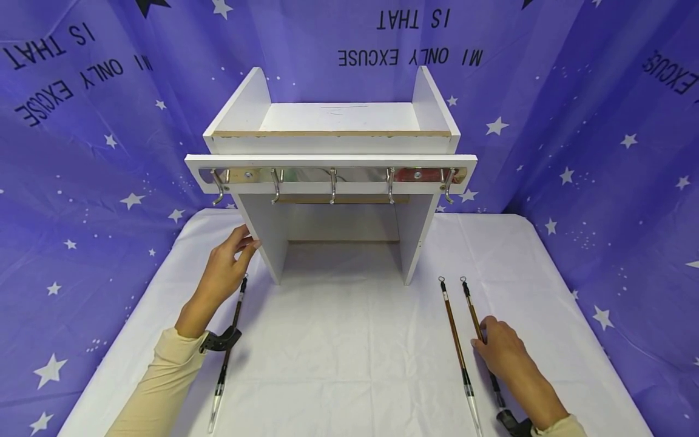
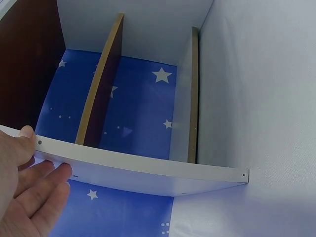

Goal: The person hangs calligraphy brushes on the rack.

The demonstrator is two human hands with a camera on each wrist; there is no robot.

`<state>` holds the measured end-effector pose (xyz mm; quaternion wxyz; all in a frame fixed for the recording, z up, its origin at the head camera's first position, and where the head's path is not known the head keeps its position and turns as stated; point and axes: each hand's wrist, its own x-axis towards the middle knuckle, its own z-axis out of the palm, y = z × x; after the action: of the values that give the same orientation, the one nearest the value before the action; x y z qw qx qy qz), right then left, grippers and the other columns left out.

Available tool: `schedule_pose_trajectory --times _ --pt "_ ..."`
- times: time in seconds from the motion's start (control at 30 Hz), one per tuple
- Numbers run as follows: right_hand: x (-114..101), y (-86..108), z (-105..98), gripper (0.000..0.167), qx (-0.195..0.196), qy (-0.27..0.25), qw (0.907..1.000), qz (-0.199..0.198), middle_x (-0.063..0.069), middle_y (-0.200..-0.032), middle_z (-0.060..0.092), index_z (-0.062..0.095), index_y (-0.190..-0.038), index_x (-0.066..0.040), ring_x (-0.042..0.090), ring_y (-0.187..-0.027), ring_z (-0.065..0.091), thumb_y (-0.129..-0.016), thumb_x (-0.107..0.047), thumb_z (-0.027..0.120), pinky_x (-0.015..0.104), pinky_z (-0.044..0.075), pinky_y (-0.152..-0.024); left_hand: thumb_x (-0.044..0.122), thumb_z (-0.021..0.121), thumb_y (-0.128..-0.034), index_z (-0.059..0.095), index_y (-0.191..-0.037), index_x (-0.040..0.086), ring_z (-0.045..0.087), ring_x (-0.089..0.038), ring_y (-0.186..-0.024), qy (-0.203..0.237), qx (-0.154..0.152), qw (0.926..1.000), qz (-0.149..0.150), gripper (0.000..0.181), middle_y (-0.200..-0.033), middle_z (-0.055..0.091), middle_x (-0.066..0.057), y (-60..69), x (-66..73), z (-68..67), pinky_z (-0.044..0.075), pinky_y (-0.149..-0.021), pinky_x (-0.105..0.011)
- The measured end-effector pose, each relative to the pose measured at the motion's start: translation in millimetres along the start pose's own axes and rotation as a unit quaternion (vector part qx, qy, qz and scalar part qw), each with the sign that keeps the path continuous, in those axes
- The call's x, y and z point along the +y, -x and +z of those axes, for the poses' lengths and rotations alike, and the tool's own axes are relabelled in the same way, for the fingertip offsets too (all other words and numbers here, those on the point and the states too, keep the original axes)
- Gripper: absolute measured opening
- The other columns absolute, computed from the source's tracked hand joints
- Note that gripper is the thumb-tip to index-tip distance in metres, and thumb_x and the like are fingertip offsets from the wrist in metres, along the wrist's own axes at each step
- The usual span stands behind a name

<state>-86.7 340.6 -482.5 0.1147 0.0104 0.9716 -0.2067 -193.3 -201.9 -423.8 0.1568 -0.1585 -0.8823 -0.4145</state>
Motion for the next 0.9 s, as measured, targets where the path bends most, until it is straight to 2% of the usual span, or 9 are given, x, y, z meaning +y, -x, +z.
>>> schedule_pose_trajectory --times 0.2,0.5,0.9 --pt "-1.5 1.0 0.9 0.039 0.009 -0.014 0.9999 -0.002 0.018 -0.091 0.069 0.055 -0.117 0.020 0.034 -0.085 0.066 -0.094 -0.005 0.074 0.053 0.056 -0.072 0.019 0.057 -0.1111 0.053 -0.150 0.006 0.068 -0.040 -0.123 0.003 0.001 1.0000 -0.003 0.042 -0.142 0.064 -0.022 -0.3 0.2 0.0 0.056 -0.103 -0.059" --pt "-2.2 1.2 1.7 0.036 0.018 -0.007 0.9998 -0.005 0.017 -0.088 0.066 0.056 -0.116 0.020 0.032 -0.083 0.063 -0.093 -0.001 0.072 0.051 0.055 -0.071 0.019 0.057 -0.1110 0.052 -0.150 0.005 0.069 -0.041 -0.122 0.007 -0.003 0.9999 -0.008 0.042 -0.139 0.066 -0.023 0.4 1.5 -0.8 0.056 -0.103 -0.059" --pt "-3.3 2.3 1.3 0.034 0.009 -0.024 0.9996 0.013 0.019 -0.092 0.067 0.055 -0.118 0.020 0.031 -0.083 0.064 -0.094 0.001 0.070 0.045 0.057 -0.067 0.020 0.056 -0.1114 0.052 -0.152 0.006 0.069 -0.041 -0.122 0.010 -0.004 0.9999 -0.009 0.043 -0.141 0.065 -0.021 -0.1 0.8 -0.6 0.055 -0.104 -0.059"
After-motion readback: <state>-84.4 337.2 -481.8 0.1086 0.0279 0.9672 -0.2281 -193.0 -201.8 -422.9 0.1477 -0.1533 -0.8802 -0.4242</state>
